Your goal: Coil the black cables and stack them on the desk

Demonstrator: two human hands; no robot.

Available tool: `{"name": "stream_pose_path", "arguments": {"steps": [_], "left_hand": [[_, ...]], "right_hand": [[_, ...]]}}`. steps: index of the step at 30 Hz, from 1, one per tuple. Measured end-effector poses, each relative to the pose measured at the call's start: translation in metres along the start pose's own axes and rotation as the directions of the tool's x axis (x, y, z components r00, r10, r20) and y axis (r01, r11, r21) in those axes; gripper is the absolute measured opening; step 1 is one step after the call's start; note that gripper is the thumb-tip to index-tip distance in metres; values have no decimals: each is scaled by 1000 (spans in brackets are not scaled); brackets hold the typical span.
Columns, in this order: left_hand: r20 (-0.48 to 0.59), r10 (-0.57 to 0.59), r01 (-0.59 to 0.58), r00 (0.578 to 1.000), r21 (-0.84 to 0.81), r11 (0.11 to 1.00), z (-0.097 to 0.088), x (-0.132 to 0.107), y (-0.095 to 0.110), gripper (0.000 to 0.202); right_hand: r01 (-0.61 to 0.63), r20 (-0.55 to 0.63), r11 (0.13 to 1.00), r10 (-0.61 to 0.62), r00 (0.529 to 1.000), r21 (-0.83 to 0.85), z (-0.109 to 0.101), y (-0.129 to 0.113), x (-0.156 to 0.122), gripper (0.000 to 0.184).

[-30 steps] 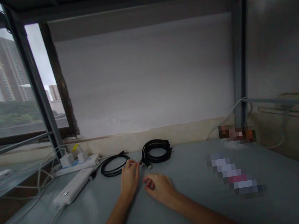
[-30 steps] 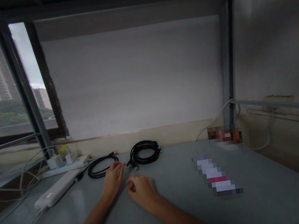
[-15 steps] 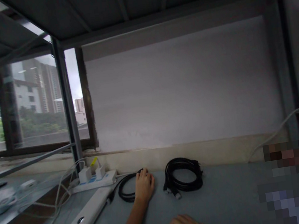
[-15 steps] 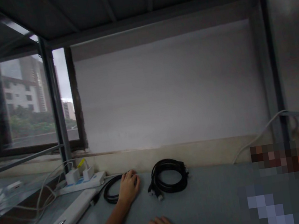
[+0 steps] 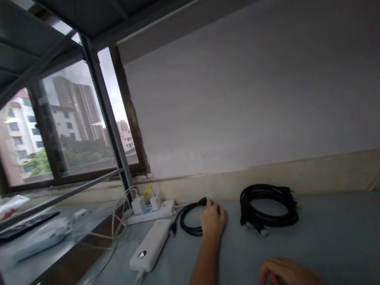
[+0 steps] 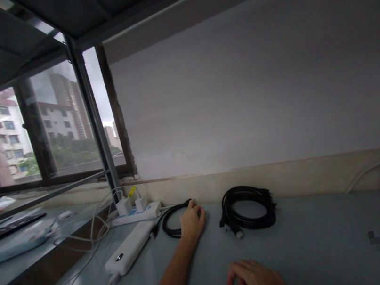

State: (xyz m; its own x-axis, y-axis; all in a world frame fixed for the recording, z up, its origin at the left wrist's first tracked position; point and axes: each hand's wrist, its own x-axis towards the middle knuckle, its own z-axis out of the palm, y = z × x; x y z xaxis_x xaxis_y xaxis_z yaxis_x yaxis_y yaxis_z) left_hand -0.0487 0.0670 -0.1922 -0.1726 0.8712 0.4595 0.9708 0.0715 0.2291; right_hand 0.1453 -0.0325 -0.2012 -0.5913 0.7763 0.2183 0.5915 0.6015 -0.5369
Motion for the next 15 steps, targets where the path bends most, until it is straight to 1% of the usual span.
{"name": "stream_pose_path", "arguments": {"steps": [3, 6, 8, 9, 10, 11, 13, 15], "left_hand": [[19, -53, 54, 998, -6, 999, -5, -3, 1, 42], [19, -122, 122, 992, -7, 992, -9, -8, 3, 38], [15, -166, 166, 986, -9, 986, -10, -11, 4, 37], [19, -186, 186, 982, -11, 982, -11, -13, 5, 38], [29, -204, 204, 979, -12, 979, -11, -13, 5, 38], [42, -218, 218, 975, -13, 976, -12, -14, 5, 39], [76, -229, 230, 971, -14, 973, -12, -14, 4, 38], [106, -221, 224, 969, -14, 975, -11, -13, 2, 36]], "right_hand": [[-22, 17, 999, 21, 1000, 49, -4, -3, 0, 15], [-41, 25, 991, 38, 999, 128, -6, -1, 3, 13], [-94, 26, 956, 90, 996, 279, -8, 3, 6, 12], [-142, 36, 910, 139, 990, 390, -10, 6, 8, 16], [-194, 49, 833, 198, 979, 518, -12, 8, 10, 21], [-239, 65, 722, 261, 963, 649, -14, 9, 11, 25], [-271, 109, 444, 357, 928, 854, -21, 10, 12, 27], [-246, 161, 189, 378, 912, 951, -27, 8, 12, 27]]}}
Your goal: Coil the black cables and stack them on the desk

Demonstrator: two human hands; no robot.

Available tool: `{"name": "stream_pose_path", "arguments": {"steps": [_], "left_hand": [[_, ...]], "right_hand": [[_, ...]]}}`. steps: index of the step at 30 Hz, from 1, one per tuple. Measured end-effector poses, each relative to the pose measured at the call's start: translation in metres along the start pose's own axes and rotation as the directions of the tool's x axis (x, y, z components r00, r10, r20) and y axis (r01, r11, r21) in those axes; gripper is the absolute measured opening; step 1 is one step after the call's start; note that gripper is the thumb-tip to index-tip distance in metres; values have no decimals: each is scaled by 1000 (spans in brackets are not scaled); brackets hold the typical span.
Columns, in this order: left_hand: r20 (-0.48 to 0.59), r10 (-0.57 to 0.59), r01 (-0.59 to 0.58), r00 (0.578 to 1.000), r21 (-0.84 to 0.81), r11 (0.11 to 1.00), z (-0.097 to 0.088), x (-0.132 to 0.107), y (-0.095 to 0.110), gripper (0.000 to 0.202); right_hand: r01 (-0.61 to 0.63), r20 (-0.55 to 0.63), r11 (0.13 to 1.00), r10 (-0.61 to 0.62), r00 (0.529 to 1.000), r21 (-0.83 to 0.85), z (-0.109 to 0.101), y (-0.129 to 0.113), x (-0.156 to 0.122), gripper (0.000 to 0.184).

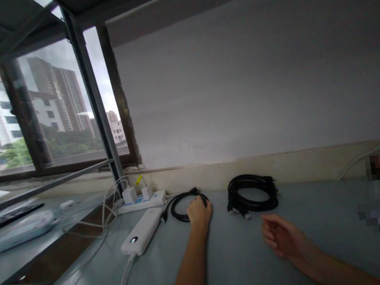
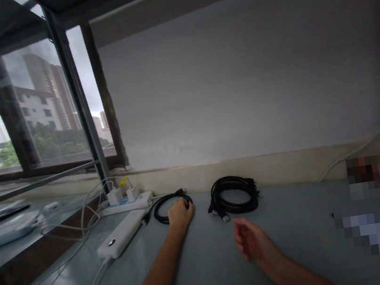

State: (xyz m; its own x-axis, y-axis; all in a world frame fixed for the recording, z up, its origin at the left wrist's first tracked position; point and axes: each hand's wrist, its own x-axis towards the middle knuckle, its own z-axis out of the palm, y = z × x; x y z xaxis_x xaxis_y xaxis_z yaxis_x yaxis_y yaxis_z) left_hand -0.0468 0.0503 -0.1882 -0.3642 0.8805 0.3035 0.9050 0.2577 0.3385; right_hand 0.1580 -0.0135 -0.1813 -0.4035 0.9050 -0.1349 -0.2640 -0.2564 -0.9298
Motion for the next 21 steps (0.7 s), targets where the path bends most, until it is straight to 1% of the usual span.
{"name": "stream_pose_path", "arguments": {"steps": [2, 5, 8, 10, 12, 14, 16, 17, 19, 21], "left_hand": [[22, 15, -16, 1000, 2, 1000, 0, 1, -2, 34], [37, 43, -43, 998, 7, 999, 0, 1, -3, 33], [36, 57, -57, 998, 10, 998, -1, 0, -3, 34], [37, 52, -52, 998, 11, 999, -2, 0, -2, 36], [40, 37, -38, 999, 8, 999, -2, 0, -1, 37], [41, 19, -19, 999, -4, 1000, -2, 0, 1, 36], [32, -1, 2, 999, -31, 1000, -2, -1, 3, 35], [21, -14, 15, 1000, -51, 999, -3, -2, 5, 35], [-21, -51, 48, 998, -109, 993, -7, -5, 10, 38], [-92, -97, 78, 991, -190, 979, -18, -7, 15, 43]], "right_hand": [[-82, 66, 983, 72, 995, 165, 2, -4, -4, 24], [-224, 226, 933, 161, 961, 283, 5, -3, -11, 22], [-318, 406, 898, 181, 896, 302, 7, 4, -15, 29], [-336, 498, 904, 169, 851, 266, 8, 8, -16, 33], [-328, 552, 917, 155, 819, 229, 8, 12, -16, 35], [-322, 587, 924, 148, 796, 204, 9, 15, -15, 35], [-321, 594, 927, 148, 791, 196, 10, 16, -14, 34], [-318, 585, 929, 153, 796, 190, 11, 16, -14, 33], [-299, 540, 940, 168, 825, 163, 13, 17, -13, 30], [-270, 483, 957, 187, 855, 108, 16, 18, -14, 27]]}}
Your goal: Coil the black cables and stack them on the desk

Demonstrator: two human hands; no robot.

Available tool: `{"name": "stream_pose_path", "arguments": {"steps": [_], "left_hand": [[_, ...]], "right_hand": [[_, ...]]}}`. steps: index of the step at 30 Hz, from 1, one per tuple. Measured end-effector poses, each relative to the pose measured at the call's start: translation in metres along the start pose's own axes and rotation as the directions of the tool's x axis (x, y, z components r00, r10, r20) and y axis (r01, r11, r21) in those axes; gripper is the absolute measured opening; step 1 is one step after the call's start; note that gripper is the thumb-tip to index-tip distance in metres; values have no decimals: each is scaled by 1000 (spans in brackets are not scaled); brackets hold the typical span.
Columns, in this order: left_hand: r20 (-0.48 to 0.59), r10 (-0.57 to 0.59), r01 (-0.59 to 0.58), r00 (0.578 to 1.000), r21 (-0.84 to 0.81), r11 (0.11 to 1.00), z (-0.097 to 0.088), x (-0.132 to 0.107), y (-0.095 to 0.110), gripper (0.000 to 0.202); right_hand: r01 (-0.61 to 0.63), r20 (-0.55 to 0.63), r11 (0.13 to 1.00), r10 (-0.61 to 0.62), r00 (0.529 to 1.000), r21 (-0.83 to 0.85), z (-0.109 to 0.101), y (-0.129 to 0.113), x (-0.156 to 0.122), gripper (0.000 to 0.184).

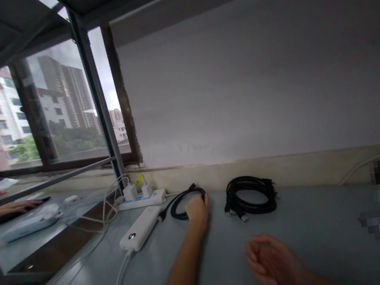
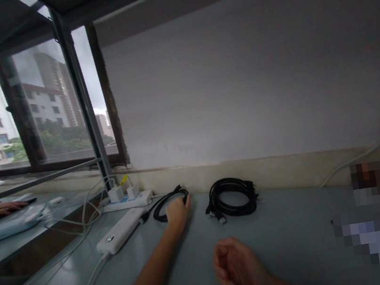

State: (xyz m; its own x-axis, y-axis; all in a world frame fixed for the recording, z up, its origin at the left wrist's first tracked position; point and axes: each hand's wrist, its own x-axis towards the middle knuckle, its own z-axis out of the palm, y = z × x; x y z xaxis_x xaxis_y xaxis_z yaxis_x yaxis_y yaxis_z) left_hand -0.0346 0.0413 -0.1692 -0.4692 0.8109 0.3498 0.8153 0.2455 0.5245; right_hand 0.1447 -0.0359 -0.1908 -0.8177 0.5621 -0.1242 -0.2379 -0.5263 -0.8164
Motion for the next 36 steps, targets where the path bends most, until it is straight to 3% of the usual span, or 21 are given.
{"name": "stream_pose_path", "arguments": {"steps": [3, 6, 10, 12, 15, 17, 19, 23, 26, 28, 29, 31, 34, 36], "left_hand": [[-139, -68, 44, 988, -171, 984, -26, 1, 11, 50], [-223, -167, 67, 960, -399, 915, -59, 4, 23, 61], [-126, -156, 21, 980, -708, 706, -96, 7, 46, 71], [-28, -68, 16, 997, -813, 582, -113, 6, 62, 71], [76, 85, 30, 993, -893, 450, -136, 2, 88, 64], [92, 160, 27, 983, -929, 368, -147, -3, 104, 61], [56, 204, -1, 977, -963, 269, -152, -7, 118, 61], [-13, 221, -47, 975, -988, 150, -148, -11, 138, 62], [-53, 195, -85, 979, -983, 163, -143, -10, 142, 46], [-25, 230, -68, 973, -981, 180, -143, -9, 140, 35], [4, 260, -43, 966, -983, 177, -145, -9, 139, 31], [35, 296, -7, 955, -990, 139, -151, -8, 134, 29], [-25, 211, -40, 977, -997, 67, -160, -4, 122, 32], [-91, 116, -98, 989, -994, 52, -166, 1, 113, 30]], "right_hand": [[-39, -91, 992, 28, 996, -124, 1, 3, 0, 26], [8, -113, 934, -52, 992, -358, 1, 0, 2, 31], [171, -42, 663, -293, 955, -729, 14, -29, 9, 36], [246, -83, 563, -494, 866, -789, 32, -56, 12, 40], [276, -97, 377, -726, 681, -884, 65, -104, 11, 44], [238, -28, 244, -751, 660, -940, 84, -132, 7, 38], [229, 54, 119, -775, 630, -966, 97, -152, 2, 44], [352, 50, 149, -865, 499, -924, 103, -169, -5, 38], [431, -4, 245, -872, 489, -869, 96, -176, -12, 35], [446, -73, 317, -872, 483, -837, 90, -183, -19, 35], [467, -104, 339, -882, 459, -817, 88, -187, -24, 34], [550, -160, 349, -918, 362, -758, 84, -192, -36, 36], [696, -245, 301, -952, 182, -652, 82, -197, -54, 38], [735, -272, 274, -954, 126, -620, 82, -197, -64, 37]]}}
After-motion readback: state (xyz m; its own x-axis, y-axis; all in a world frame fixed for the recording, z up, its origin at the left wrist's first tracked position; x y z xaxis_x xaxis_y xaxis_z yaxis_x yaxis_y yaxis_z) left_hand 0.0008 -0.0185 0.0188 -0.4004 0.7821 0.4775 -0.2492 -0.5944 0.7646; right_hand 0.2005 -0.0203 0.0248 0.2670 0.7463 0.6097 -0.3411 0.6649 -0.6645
